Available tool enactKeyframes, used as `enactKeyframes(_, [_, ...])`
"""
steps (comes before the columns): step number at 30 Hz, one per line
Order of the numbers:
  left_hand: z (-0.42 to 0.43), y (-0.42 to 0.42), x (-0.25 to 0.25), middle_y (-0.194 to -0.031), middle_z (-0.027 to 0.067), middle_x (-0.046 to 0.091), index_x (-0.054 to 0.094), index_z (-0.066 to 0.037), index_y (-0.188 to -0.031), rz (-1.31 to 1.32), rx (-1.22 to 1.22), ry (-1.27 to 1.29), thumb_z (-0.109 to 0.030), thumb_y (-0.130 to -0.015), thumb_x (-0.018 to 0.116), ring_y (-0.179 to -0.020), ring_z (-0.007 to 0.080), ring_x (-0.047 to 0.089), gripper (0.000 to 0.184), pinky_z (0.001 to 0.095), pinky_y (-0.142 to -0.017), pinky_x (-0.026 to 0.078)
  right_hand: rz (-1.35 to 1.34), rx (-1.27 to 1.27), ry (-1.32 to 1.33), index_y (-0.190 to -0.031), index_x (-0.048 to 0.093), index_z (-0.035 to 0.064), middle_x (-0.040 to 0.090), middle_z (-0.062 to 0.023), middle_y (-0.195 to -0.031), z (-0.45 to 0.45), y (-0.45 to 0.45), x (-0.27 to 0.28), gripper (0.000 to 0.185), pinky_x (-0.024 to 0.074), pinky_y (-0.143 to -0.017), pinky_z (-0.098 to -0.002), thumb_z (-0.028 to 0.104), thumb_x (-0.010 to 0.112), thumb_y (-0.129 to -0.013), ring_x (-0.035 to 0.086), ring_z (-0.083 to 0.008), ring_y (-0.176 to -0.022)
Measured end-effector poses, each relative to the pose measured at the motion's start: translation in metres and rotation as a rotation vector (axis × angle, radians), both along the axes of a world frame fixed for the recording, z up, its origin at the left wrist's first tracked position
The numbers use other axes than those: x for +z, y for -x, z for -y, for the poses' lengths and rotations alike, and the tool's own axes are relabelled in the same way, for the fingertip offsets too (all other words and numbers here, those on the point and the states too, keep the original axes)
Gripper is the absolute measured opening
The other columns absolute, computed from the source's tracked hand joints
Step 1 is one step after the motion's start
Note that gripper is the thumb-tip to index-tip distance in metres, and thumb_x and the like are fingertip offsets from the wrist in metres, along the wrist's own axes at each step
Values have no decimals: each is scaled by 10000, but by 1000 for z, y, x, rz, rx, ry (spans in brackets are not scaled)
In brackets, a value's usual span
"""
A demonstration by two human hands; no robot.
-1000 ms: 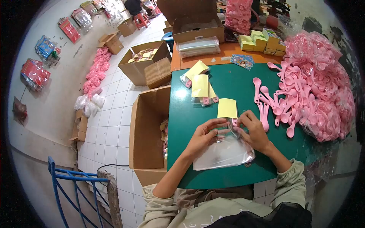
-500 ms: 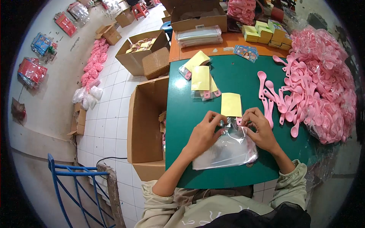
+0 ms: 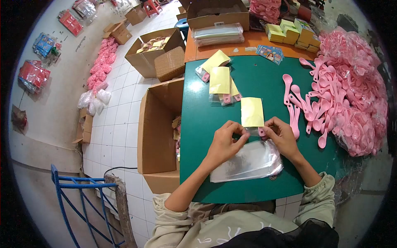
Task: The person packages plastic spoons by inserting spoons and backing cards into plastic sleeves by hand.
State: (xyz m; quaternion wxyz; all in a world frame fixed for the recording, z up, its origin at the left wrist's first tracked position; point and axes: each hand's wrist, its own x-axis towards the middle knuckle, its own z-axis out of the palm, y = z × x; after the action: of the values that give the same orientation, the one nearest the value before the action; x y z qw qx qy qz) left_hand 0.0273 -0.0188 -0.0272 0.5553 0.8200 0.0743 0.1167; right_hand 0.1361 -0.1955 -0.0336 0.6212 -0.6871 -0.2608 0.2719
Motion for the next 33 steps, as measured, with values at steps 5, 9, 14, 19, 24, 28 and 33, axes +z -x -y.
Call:
enactKeyframes(5, [4, -3, 1, -767, 71, 579, 523, 26, -875, -79, 93, 215, -109, -825, 646, -604, 119, 586, 190, 245, -508, 500, -56, -105, -10, -867, 499, -6, 577, -46, -786, -4, 5, 4, 113, 503, -592, -220, 38, 603, -857, 587, -86, -689])
enactKeyframes(9, [5, -3, 9, -774, 61, 594, 498, 9, -906, -151, 127, 296, -93, -830, 634, -605, 85, 563, 185, 237, -481, 467, -79, -192, -76, -850, 474, -1, 571, -50, -756, -7, 8, 2, 125, 524, -590, -229, 14, 598, -851, 594, -94, -691])
enactKeyframes(14, [4, -1, 5, -785, 39, 584, 526, -36, -970, -173, 82, 228, -113, -856, 605, -589, 65, 534, 158, 216, -461, 433, 27, -157, -32, -859, 504, -15, 590, -54, -762, -7, 11, 1, 100, 522, -594, -229, 22, 597, -851, 606, -99, -691])
enactKeyframes(19, [6, -1, 2, -890, 51, 605, 557, -46, -1088, -155, 80, 163, -105, -856, 594, -661, 91, 562, 243, 220, -515, 456, 117, -186, 130, -912, 603, -43, 646, -76, -832, -6, 16, 11, 119, 516, -598, -230, 55, 612, -846, 620, -97, -708])
enactKeyframes(24, [7, -2, -1, -1061, 80, 601, 571, -22, -1093, -120, 76, 180, -71, -822, 608, -788, 156, 621, 278, 261, -594, 472, 123, -235, 97, -1076, 614, -34, 646, -96, -869, -6, 16, 4, 255, 509, -594, -232, 70, 619, -843, 621, -100, -700])
enactKeyframes(28, [8, -2, -2, -1103, 92, 580, 562, -32, -1130, -118, 73, 189, -62, -818, 607, -791, 163, 621, 317, 264, -595, 473, 223, -184, 142, -1138, 592, -28, 621, -98, -832, -4, 12, 4, 317, 486, -571, -235, 72, 622, -839, 605, -104, -661])
enactKeyframes(33, [6, -2, 2, -1117, 43, 559, 505, -97, -1248, -113, 16, 84, -52, -851, 575, -861, 90, 546, 406, 195, -548, 509, 247, -127, 141, -1155, 579, -29, 595, -86, -797, -2, 6, -6, 316, 475, -572, -237, 81, 590, -858, 587, -103, -636])
